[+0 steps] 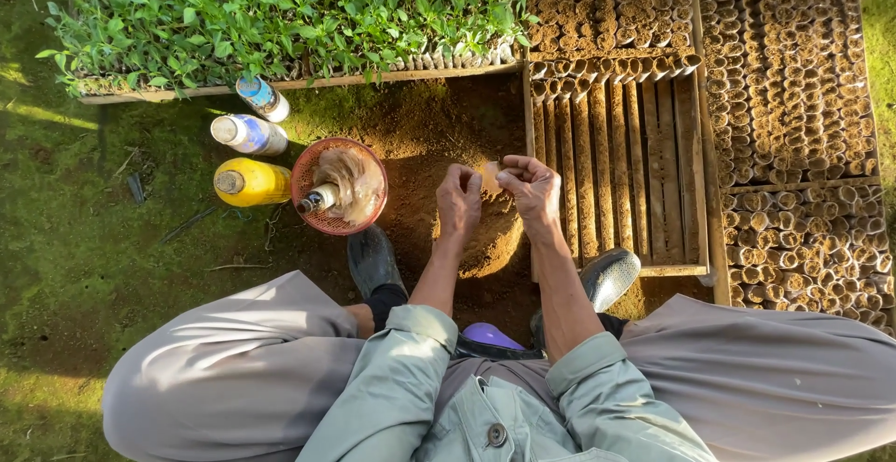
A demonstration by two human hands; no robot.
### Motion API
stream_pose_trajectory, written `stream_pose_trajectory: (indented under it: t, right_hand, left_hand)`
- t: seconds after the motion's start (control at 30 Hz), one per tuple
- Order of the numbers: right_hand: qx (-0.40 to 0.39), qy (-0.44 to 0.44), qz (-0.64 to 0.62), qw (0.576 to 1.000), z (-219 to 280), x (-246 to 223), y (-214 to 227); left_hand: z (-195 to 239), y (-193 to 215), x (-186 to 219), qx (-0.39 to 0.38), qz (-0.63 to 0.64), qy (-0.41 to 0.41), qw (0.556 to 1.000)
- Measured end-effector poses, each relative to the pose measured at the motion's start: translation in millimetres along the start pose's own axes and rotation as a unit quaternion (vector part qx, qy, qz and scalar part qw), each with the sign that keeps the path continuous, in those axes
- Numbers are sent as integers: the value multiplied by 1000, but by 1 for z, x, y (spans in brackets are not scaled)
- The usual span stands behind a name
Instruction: Filling small cylindrical pots with soil and arranging them in a wooden tray for seedlings.
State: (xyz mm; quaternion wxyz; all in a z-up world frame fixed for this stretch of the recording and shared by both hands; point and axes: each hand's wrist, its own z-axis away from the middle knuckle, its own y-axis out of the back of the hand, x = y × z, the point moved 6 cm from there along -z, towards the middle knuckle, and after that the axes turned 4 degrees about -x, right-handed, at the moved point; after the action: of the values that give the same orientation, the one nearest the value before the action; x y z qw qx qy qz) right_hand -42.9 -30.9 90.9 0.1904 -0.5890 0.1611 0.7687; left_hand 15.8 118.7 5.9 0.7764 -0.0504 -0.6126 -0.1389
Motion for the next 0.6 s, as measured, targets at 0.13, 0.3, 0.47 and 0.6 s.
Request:
stream_pose_trajectory:
  t: [0.13,0.3,0.47,0.6]
  right_hand:
    - [15,5,-9,1000,-2,5,-2]
    - [33,-20,-81,996,-6,19,-1]
    - [33,-16,-45,998,-1,18,-1]
    - [39,30,83,995,-6,15,0]
  left_hand:
    - [0,-8,7,-56,-20,-112,992]
    - [6,-17,15,-108,11,-113,988]
    - [1,-14,0,-57,-53,-149,986]
    - [-2,-10,2,12,-47,-184,982]
